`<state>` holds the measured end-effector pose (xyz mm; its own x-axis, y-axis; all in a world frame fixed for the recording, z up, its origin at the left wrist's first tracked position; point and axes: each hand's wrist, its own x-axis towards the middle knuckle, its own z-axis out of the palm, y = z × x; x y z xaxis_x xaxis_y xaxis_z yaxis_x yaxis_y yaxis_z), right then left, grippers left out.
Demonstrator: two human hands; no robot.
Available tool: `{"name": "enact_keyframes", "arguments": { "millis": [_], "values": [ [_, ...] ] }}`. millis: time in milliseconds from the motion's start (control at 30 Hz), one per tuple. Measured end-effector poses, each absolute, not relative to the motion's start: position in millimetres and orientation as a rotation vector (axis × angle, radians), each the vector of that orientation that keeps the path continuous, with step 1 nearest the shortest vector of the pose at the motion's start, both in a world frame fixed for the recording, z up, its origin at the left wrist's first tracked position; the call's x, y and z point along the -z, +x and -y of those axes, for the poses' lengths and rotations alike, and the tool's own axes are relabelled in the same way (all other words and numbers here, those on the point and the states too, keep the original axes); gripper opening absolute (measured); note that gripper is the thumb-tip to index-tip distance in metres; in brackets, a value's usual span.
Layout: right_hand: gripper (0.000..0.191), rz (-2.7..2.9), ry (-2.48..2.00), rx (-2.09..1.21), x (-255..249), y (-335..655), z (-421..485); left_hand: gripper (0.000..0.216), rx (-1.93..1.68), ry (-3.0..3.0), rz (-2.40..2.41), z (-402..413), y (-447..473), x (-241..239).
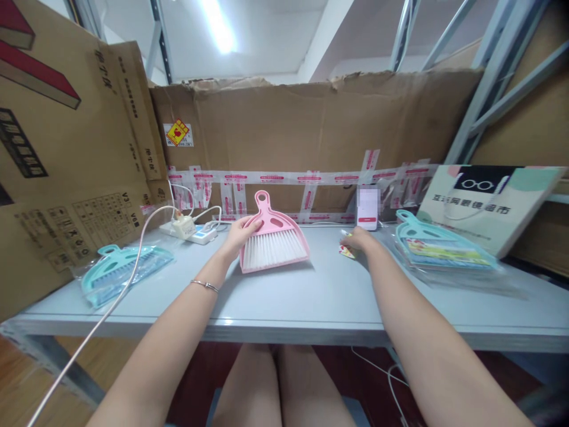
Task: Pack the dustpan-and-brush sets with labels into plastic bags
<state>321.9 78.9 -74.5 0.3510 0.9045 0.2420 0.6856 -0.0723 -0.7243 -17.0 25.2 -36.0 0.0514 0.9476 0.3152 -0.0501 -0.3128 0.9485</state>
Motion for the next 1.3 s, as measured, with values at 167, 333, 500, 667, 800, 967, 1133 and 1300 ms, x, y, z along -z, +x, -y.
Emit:
{"name": "enact_keyframes", "arguments": {
  "millis": [167, 333, 500, 667, 800, 967, 1133, 1300],
  "values": [
    [0.086, 1.382, -1.546, -0.316, 38, 287, -54, 0.044, -1.497, 1.327, -0.944, -24, -14, 38],
    [0.106, 1.473, -1.013, -0.457, 8, 211, -10, 0.045, -1.545, 1.194, -0.917, -27, -11, 43],
    [0.082, 1.492, -0.826, -0.383, 24, 155, 7, 0.038, -1.599, 1.051, -0.908, -31, -3, 47],
    [0.054, 1.407, -0.873, -0.302, 52, 139, -8, 0.025, -1.696, 0.916, -0.929, -32, 9, 52],
    [0.055, 1.366, -0.943, -0.301, 57, 137, -16, 0.031, -1.698, 0.916, -0.910, -27, 19, 54],
    [0.055, 1.226, -0.959, -0.329, 58, 135, -15, 0.057, -1.591, 1.059, -0.827, -15, 29, 50],
    [0.046, 1.082, -0.895, -0.518, 59, 136, -18, 0.054, -1.453, 1.214, -0.673, -8, 28, 46],
    [0.019, 1.038, -0.782, -0.804, 57, 142, -26, 0.055, -1.529, 1.048, -0.698, -13, 25, 48]
  ]
}}
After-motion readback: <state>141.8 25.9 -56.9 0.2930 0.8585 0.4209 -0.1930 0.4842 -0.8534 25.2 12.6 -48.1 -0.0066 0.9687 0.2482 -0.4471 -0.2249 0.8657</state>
